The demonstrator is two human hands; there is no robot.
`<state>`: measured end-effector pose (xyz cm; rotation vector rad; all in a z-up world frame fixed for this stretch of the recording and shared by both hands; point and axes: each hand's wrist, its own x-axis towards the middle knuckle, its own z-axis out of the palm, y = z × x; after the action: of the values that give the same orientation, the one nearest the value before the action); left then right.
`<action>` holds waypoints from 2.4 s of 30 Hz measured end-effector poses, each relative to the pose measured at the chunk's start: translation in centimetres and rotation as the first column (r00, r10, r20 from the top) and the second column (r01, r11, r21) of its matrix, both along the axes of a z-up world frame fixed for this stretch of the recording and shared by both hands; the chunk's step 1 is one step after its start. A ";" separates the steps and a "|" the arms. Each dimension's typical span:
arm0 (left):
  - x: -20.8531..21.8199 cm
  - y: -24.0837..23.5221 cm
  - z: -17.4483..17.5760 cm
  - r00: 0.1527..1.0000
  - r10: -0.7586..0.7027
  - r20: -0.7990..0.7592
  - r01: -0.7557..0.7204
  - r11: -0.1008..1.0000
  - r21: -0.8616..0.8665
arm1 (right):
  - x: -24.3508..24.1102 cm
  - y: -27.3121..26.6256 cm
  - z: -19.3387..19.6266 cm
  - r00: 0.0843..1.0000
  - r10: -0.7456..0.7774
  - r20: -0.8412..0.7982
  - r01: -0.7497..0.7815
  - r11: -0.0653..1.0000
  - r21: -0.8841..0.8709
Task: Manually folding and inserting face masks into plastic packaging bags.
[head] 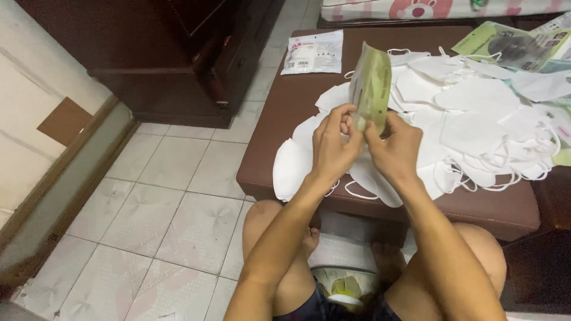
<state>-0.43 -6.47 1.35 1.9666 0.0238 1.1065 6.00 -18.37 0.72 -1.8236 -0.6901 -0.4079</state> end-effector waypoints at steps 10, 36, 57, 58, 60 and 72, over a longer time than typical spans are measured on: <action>-0.1 0.5 0.5 0.980 0.198 -0.014 -0.192 0.962 0.195 | -1.5 -0.3 1.0 0.996 0.001 0.091 -0.001 1.000 -0.001; -1.0 -0.4 2.9 0.873 0.326 0.362 -0.480 0.706 0.521 | -0.4 -1.4 1.9 0.986 -0.137 0.089 0.136 0.990 0.023; -5.4 11.5 3.9 0.460 0.645 0.610 -0.787 0.615 -0.056 | -2.7 11.0 0.3 0.945 0.269 -0.188 -0.296 0.451 -0.842; -5.4 11.5 3.7 0.493 0.635 0.595 -0.767 0.640 -0.048 | -2.7 11.9 -0.1 0.947 0.280 -0.158 -0.251 0.337 -0.908; -5.7 11.3 3.9 0.543 0.626 0.560 -0.746 0.666 -0.021 | -2.5 13.2 -1.2 0.948 0.269 -0.172 -0.255 0.317 -0.913; -6.1 11.4 3.0 0.628 0.657 0.417 -0.735 0.676 0.041 | -4.2 6.9 3.1 0.790 0.392 -0.472 -0.608 0.400 -0.686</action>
<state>-6.52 4.94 4.36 1.9263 0.5460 2.0676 1.80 -11.44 3.84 -2.3035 -1.3723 0.6921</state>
